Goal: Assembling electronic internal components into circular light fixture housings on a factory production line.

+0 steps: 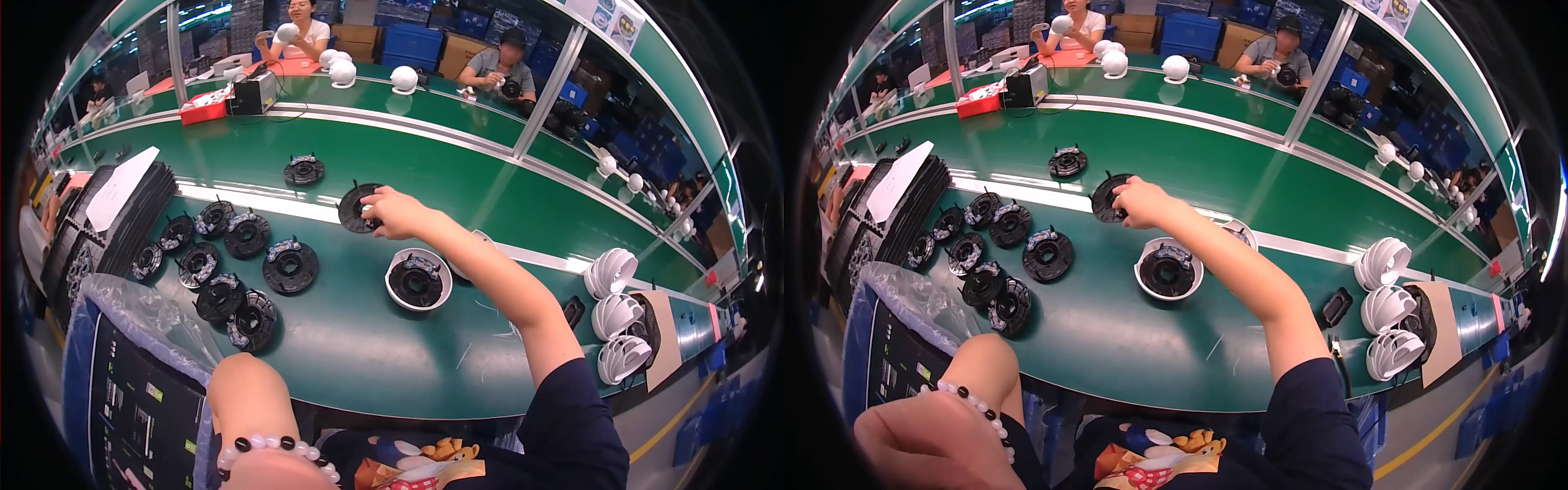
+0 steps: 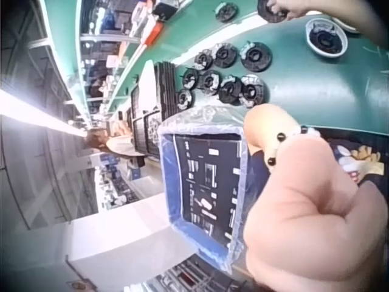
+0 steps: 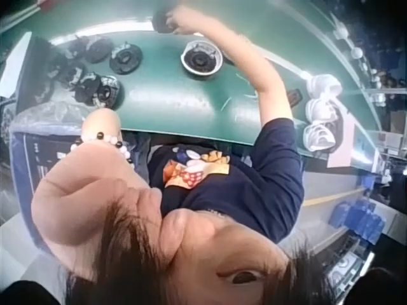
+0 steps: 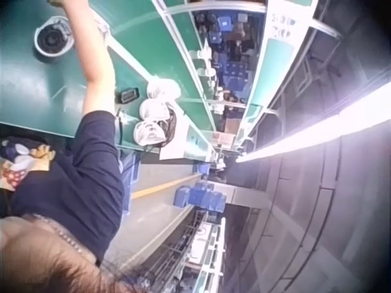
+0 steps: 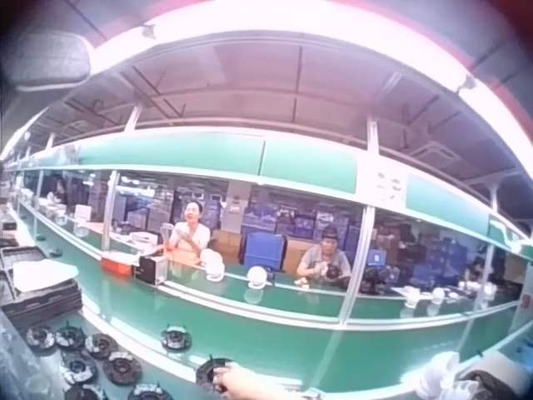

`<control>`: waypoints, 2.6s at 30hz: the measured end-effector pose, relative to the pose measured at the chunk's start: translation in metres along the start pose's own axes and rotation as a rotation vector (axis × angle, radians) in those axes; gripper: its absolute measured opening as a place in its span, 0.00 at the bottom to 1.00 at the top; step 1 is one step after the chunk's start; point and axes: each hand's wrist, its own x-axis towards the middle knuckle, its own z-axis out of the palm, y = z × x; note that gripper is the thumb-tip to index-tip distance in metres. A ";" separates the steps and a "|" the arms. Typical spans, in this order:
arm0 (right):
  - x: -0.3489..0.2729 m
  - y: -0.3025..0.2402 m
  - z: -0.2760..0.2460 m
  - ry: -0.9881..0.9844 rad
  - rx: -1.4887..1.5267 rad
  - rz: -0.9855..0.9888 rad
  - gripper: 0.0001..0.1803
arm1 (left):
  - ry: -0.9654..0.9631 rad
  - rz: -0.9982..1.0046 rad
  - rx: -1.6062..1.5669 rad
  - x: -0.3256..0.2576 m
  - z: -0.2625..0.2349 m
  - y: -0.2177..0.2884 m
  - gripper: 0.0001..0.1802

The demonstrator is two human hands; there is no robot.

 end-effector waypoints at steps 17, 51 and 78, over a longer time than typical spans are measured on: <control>0.026 -0.009 0.066 -0.176 0.120 0.113 0.16 | 0.789 0.784 -0.555 -0.015 0.048 -0.134 0.07; 0.154 0.065 0.072 0.033 0.044 0.454 0.14 | -0.099 -0.188 -0.379 -0.094 0.126 -0.245 0.13; -0.093 -0.160 0.073 0.247 0.017 -0.156 0.26 | -0.051 -0.225 -0.325 -0.095 0.127 -0.231 0.15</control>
